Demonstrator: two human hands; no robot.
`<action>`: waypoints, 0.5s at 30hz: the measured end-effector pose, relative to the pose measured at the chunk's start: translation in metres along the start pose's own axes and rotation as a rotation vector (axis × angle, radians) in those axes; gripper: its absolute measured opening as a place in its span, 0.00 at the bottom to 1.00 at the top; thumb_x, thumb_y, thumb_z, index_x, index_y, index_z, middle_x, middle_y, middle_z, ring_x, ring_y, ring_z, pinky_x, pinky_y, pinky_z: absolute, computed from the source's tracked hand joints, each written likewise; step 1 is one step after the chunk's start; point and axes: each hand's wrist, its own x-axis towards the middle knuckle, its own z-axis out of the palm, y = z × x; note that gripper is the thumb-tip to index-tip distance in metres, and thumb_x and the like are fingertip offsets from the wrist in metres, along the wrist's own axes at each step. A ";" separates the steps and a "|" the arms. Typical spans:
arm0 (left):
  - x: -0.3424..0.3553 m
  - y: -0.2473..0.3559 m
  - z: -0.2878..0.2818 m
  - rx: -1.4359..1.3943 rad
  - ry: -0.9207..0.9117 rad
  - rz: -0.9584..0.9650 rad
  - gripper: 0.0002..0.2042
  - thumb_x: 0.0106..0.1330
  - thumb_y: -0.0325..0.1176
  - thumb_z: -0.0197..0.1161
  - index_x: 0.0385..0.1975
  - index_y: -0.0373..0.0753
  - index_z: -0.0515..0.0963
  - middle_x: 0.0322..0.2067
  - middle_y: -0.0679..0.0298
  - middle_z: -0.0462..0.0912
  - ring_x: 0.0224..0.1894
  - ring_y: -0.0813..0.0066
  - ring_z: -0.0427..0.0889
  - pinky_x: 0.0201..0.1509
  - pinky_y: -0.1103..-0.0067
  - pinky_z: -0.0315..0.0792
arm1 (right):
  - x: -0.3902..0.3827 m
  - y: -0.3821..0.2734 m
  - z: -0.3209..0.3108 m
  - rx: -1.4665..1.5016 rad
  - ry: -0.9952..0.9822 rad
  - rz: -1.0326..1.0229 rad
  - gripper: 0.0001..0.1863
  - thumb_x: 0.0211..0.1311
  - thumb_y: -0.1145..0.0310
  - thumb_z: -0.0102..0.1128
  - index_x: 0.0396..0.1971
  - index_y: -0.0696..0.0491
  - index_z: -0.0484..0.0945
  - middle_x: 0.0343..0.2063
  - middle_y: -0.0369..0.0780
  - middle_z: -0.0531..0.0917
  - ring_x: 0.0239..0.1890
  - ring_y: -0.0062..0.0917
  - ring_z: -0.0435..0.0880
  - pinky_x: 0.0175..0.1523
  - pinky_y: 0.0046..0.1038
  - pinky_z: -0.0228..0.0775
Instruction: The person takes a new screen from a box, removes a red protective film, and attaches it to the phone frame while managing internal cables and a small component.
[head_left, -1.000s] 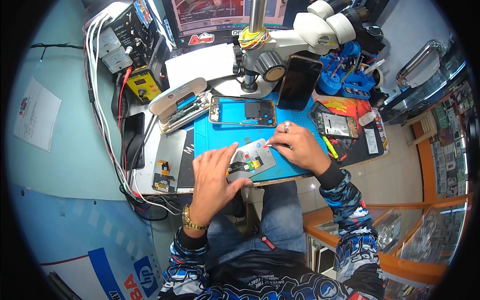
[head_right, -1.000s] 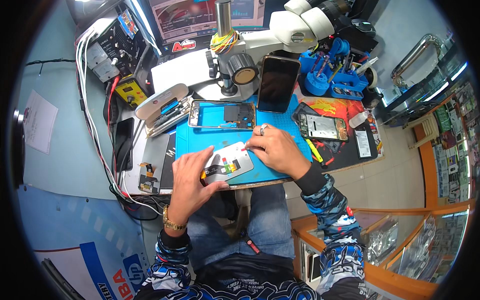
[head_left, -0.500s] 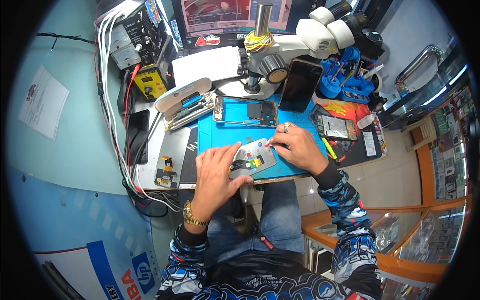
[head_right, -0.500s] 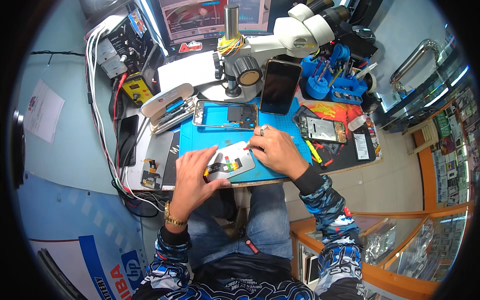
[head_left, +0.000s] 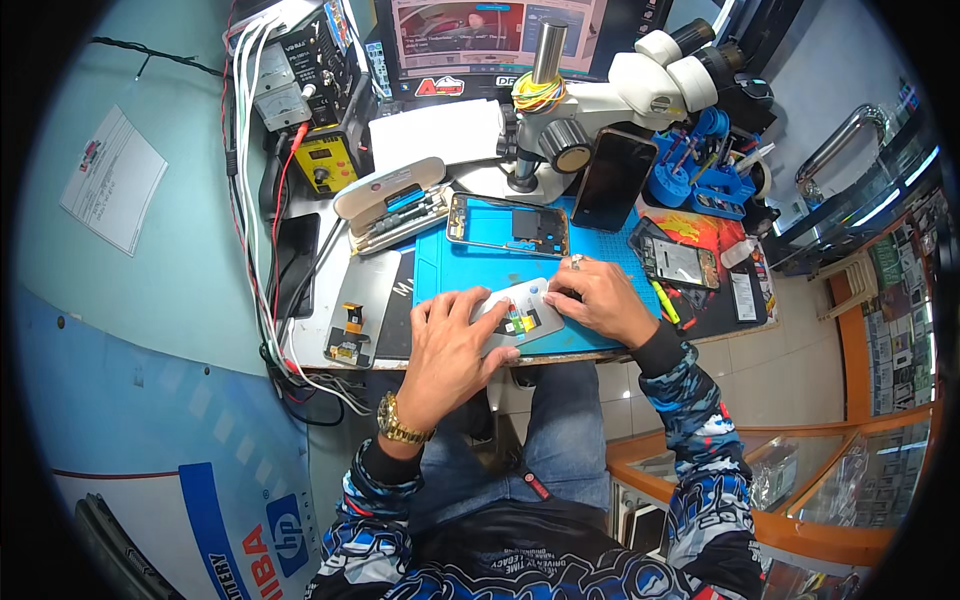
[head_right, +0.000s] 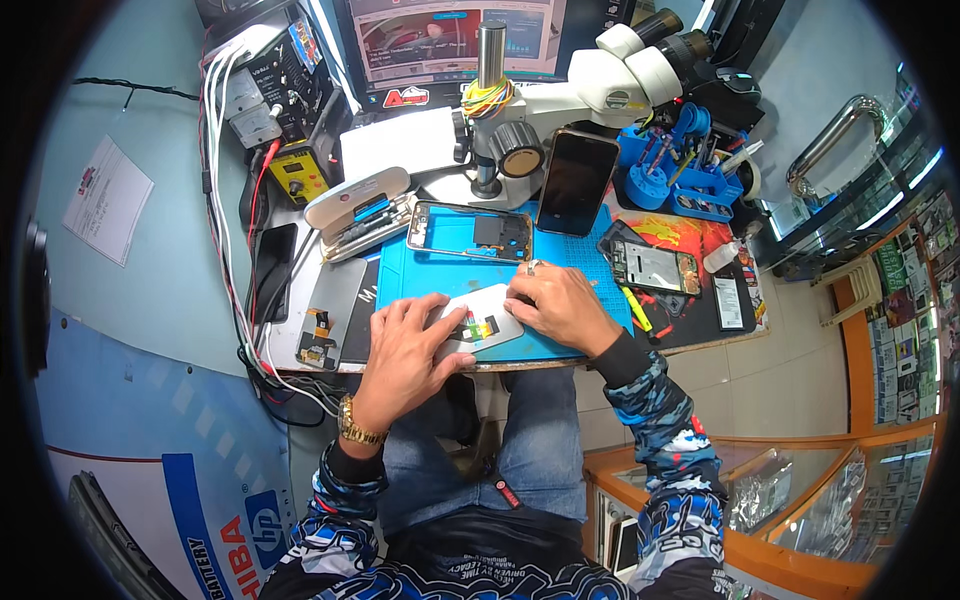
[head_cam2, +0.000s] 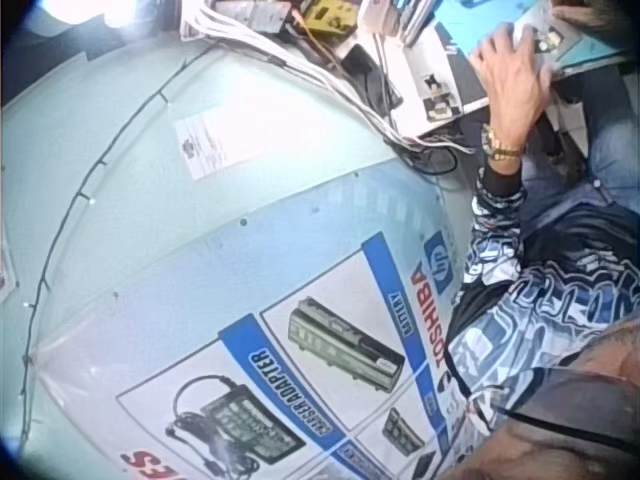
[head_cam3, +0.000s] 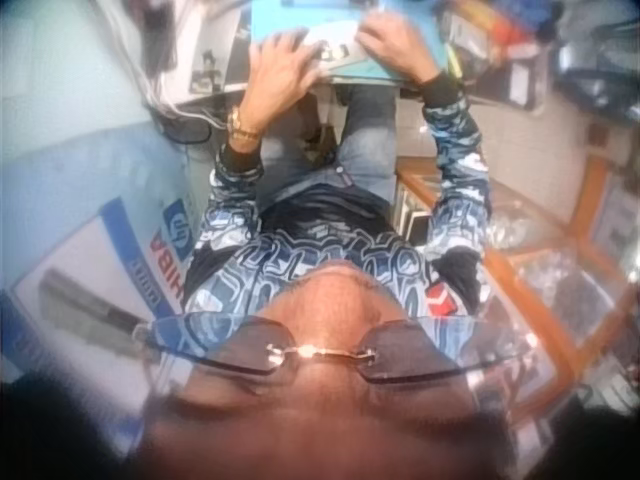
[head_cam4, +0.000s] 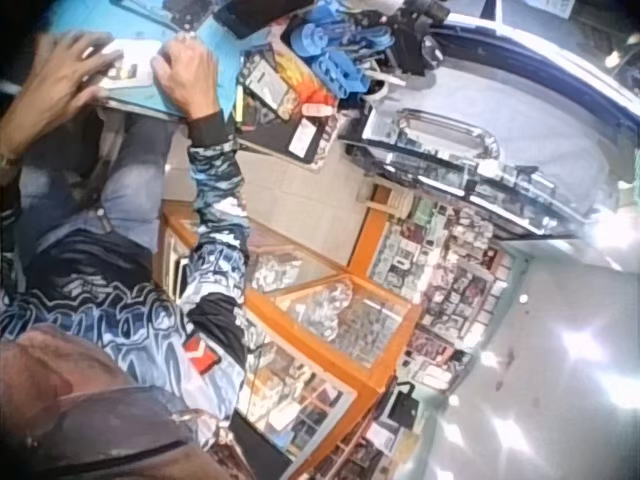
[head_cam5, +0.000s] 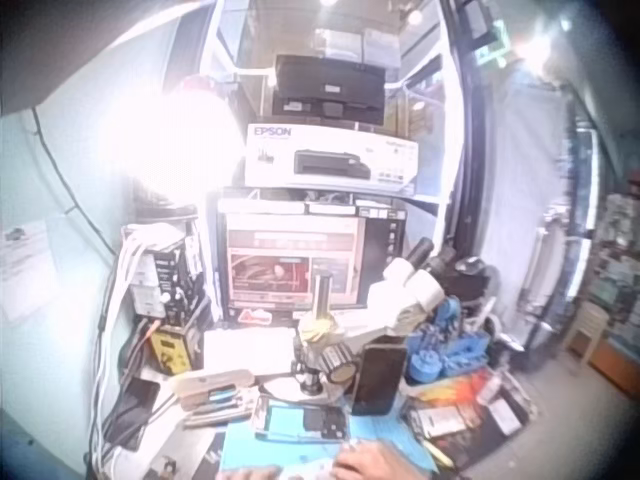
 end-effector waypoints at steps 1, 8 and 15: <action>0.000 0.000 -0.001 0.006 -0.005 -0.009 0.27 0.58 0.46 0.74 0.58 0.47 0.80 0.57 0.60 0.76 0.58 0.59 0.71 0.62 0.62 0.60 | 0.000 -0.001 -0.001 0.008 -0.029 -0.010 0.07 0.58 0.66 0.68 0.30 0.54 0.82 0.29 0.41 0.82 0.35 0.39 0.82 0.39 0.39 0.73; 0.004 0.002 -0.002 0.003 -0.009 -0.001 0.27 0.57 0.45 0.75 0.57 0.46 0.80 0.56 0.61 0.76 0.57 0.59 0.71 0.61 0.63 0.61 | -0.033 -0.027 -0.039 0.285 0.023 0.076 0.06 0.57 0.72 0.71 0.27 0.57 0.82 0.26 0.40 0.83 0.28 0.30 0.81 0.35 0.31 0.71; 0.008 0.003 -0.003 -0.037 0.029 0.031 0.25 0.54 0.44 0.75 0.52 0.45 0.81 0.53 0.61 0.77 0.55 0.58 0.72 0.60 0.63 0.62 | -0.132 -0.048 -0.013 0.686 1.107 0.505 0.03 0.65 0.75 0.66 0.35 0.58 0.81 0.27 0.34 0.79 0.27 0.17 0.74 0.31 0.20 0.65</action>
